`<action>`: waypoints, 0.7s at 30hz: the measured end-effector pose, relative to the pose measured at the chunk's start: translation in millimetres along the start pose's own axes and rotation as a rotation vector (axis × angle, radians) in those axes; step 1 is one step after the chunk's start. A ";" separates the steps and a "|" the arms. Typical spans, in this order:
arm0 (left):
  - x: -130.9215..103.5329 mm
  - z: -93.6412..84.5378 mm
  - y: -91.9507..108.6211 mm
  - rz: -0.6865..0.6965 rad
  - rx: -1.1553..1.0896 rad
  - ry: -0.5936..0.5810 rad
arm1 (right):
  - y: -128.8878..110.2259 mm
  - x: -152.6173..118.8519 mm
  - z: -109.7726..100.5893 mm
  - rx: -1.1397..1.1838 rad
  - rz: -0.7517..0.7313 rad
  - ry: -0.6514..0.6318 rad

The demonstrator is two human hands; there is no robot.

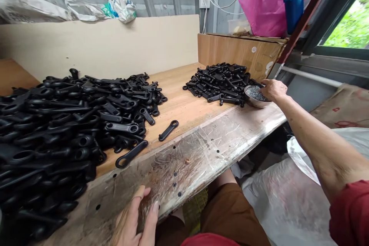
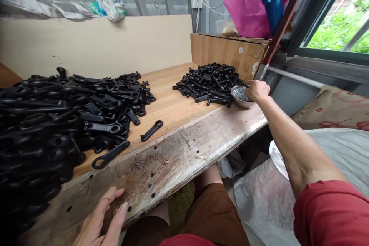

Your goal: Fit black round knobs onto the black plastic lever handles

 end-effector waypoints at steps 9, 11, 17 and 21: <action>2.7 -1.2 6.1 0.018 -0.015 0.002 | -38.6 -6.2 -12.9 -0.059 -0.181 0.134; 3.4 -2.6 7.9 0.042 -0.027 0.017 | -60.3 -19.4 -12.4 -0.063 -0.283 0.173; 4.1 -2.7 10.4 0.054 -0.047 0.020 | -107.9 -54.6 18.6 -0.003 -0.520 0.143; 3.8 -2.7 12.3 0.069 -0.075 0.020 | -120.2 -66.1 35.9 0.260 -0.409 -0.026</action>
Point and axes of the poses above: each hand's wrist, its own x-axis towards the middle knuckle, its own z-axis out of the palm, y = z × x, the point moved 6 cm from there along x, towards the middle knuckle, and after that the axes turned 5 degrees about y, right-handed, at the moved point
